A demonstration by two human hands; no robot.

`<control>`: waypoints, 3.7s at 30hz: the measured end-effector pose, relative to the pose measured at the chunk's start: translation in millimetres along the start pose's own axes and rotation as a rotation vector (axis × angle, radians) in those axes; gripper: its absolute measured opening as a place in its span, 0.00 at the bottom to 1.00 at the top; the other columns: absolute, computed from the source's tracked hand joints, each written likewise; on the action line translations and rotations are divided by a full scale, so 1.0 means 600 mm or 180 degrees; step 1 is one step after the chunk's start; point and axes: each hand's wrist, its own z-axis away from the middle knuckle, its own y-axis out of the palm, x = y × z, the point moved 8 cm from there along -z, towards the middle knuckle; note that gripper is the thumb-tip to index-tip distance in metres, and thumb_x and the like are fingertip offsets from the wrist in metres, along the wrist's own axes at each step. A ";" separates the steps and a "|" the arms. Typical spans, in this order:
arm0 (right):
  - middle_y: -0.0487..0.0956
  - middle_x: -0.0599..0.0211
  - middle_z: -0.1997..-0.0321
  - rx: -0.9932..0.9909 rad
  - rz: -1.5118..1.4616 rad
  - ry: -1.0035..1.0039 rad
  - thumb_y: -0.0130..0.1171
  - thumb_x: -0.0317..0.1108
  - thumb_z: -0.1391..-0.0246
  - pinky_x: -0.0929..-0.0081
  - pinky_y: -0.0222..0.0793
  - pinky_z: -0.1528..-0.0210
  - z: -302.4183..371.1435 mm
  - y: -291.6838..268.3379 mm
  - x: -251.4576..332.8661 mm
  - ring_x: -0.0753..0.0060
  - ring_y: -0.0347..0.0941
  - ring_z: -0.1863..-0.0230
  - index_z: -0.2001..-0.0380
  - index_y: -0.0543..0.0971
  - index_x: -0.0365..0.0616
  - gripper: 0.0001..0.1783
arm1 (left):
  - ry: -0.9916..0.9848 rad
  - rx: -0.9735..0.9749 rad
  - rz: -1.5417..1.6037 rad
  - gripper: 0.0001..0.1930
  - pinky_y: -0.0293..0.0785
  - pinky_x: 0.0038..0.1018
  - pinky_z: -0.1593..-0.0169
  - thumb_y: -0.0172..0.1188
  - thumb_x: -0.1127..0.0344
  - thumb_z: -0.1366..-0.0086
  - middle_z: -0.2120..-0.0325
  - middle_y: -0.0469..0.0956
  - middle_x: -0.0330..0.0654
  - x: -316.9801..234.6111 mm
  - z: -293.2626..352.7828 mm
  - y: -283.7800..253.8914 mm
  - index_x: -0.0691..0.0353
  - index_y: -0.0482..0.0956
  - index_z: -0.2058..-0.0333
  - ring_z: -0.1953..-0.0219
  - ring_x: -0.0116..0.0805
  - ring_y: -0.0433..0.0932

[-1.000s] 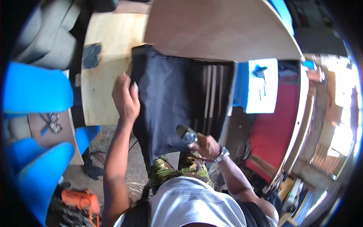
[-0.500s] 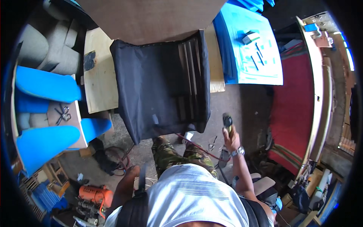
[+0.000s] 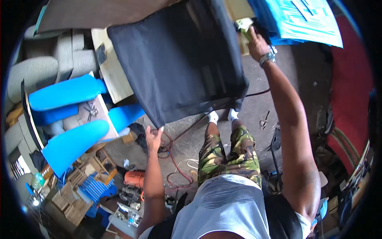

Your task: Stapling black fabric onto a wooden chair frame using a pneumatic staple gun.

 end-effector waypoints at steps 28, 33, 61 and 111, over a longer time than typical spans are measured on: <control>0.80 0.44 0.57 0.0004 -0.1730 0.0044 0.59 0.34 0.49 0.61 0.71 0.49 0.405 -0.594 0.396 0.52 0.79 0.54 0.42 0.69 0.36 0.30 | 0.1774 -0.0049 -0.0756 0.24 0.76 0.40 0.59 0.67 0.51 0.46 0.69 0.81 0.61 -0.417 0.355 -0.418 0.70 0.81 0.62 0.63 0.57 0.82; 0.80 0.39 0.57 -0.0269 -0.0981 0.0154 0.58 0.43 0.45 0.59 0.72 0.52 0.286 -0.687 0.427 0.44 0.78 0.55 0.47 0.73 0.32 0.29 | 0.1846 0.0119 -0.1001 0.31 0.74 0.42 0.57 0.65 0.44 0.45 0.67 0.80 0.64 -0.549 0.351 -0.459 0.70 0.79 0.58 0.60 0.58 0.81; 0.74 0.55 0.40 0.1040 0.0134 -0.2618 0.77 0.33 0.64 0.57 0.66 0.36 0.005 -0.744 0.594 0.50 0.61 0.31 0.47 0.77 0.45 0.36 | 0.3499 0.0907 -0.2672 0.13 0.62 0.39 0.36 0.63 0.68 0.45 0.61 0.81 0.47 -0.926 0.232 -0.445 0.65 0.83 0.60 0.48 0.44 0.76; 0.74 0.66 0.76 0.0953 -0.2614 -0.3620 0.64 0.44 0.46 0.55 0.73 0.55 -0.170 -0.682 0.540 0.64 0.73 0.71 0.72 0.79 0.41 0.15 | 0.4583 -0.0714 -0.0203 0.09 0.64 0.24 0.71 0.66 0.65 0.47 0.75 0.75 0.34 -1.088 0.321 -0.017 0.61 0.84 0.68 0.75 0.26 0.70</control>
